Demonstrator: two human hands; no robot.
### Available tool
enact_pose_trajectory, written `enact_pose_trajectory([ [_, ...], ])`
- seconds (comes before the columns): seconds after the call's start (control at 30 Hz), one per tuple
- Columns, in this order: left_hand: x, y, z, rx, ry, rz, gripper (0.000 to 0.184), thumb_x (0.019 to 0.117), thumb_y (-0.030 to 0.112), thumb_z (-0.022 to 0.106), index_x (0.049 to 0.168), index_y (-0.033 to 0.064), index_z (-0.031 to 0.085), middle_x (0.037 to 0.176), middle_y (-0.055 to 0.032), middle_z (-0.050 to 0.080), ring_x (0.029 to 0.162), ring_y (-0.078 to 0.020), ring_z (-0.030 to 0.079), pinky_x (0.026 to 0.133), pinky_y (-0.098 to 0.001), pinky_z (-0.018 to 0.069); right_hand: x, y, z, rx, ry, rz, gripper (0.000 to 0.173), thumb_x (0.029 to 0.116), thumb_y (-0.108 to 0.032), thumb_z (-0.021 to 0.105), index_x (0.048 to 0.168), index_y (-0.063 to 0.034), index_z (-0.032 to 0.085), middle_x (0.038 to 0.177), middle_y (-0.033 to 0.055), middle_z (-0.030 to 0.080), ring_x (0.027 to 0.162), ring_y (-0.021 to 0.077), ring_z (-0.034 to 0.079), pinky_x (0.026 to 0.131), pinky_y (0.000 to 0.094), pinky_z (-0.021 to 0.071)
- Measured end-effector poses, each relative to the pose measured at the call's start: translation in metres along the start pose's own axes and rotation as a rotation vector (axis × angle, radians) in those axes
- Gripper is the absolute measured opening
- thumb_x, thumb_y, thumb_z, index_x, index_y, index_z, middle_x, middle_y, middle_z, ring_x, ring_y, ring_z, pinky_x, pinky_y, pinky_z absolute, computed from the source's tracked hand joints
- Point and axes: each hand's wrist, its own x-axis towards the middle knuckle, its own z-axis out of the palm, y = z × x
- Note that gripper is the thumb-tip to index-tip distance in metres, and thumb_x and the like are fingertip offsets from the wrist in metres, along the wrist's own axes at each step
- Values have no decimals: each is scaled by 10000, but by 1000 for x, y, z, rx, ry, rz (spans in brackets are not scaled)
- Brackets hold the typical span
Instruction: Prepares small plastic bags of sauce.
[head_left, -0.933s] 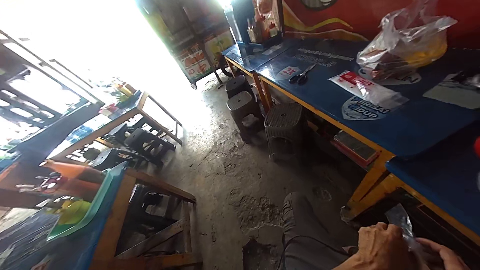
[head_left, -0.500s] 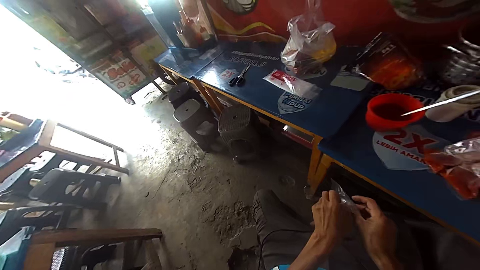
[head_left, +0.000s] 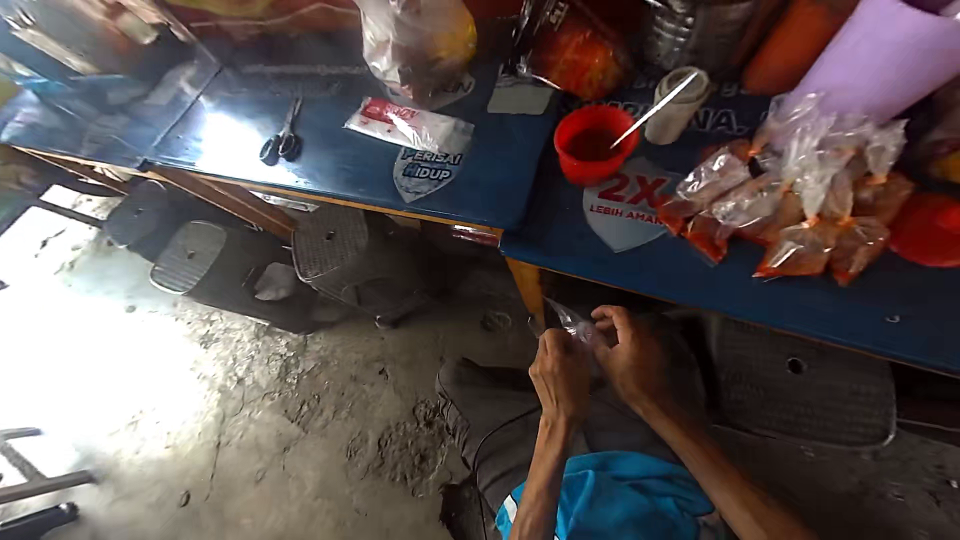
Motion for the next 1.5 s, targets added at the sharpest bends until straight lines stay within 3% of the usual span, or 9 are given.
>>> enact_pose_trajectory([
  [0.13,4,-4,-2,-3,-15,-25,95,828,45,726,898,-19,719,823,-137,706,664,-209,699,585,-354,583,-1,4,6,-44,24,32,294,941,-198,683,1156,3,685,928,137,737,807,286,729,698,477,589],
  [0.3,5,2,-6,23,-72,-39,108,866,25,703,932,-13,780,850,-178,726,697,-268,721,621,-403,595,-2,3,10,16,37,-35,310,919,-147,703,1165,37,665,975,145,737,890,296,728,773,468,595],
  [0.57,6,6,-2,55,-182,-132,249,902,-21,613,1102,-43,759,999,-228,724,825,-328,731,719,-446,599,-8,7,20,-25,-3,-76,301,987,-115,547,1228,31,652,1067,142,751,970,297,738,801,461,600],
  [0.73,7,2,0,18,-226,-171,229,863,54,723,1061,-59,701,1029,-229,698,809,-325,723,700,-462,600,-2,9,12,4,-99,-11,443,906,-132,705,1288,60,589,1025,159,711,924,309,708,797,479,588],
  [1.03,13,5,2,65,-348,-229,186,948,62,613,1025,-43,746,1015,-225,721,857,-347,727,762,-477,585,-1,14,17,-8,-113,-51,363,953,-46,594,1299,64,604,1041,173,741,923,324,736,804,486,596],
  [1.23,22,-2,-9,58,-438,-328,209,912,112,663,1081,7,725,1063,-169,703,887,-287,706,777,-453,576,10,14,9,62,-278,207,475,900,-82,726,1333,30,564,1088,183,678,928,272,691,821,401,581],
  [1.37,27,-29,-21,-163,-499,-179,436,838,321,769,1144,16,714,1088,-132,711,1007,-270,681,891,-484,541,19,10,-1,173,-301,300,506,884,-79,752,1335,37,556,1073,185,674,909,259,679,814,394,573],
  [1.43,29,-44,-25,-341,-556,-12,750,761,456,834,1317,-2,624,1282,-147,663,1226,-281,600,1078,-525,434,23,9,-6,243,-346,347,550,856,-51,762,1349,39,536,1096,189,669,910,259,678,804,407,577],
  [1.5,31,-39,-30,-274,-604,153,908,707,442,882,1411,-16,535,1405,-180,592,1343,-323,522,1173,-550,325,27,6,-10,294,-403,397,600,822,-20,773,1362,34,517,1111,183,663,915,251,668,801,407,569],
])
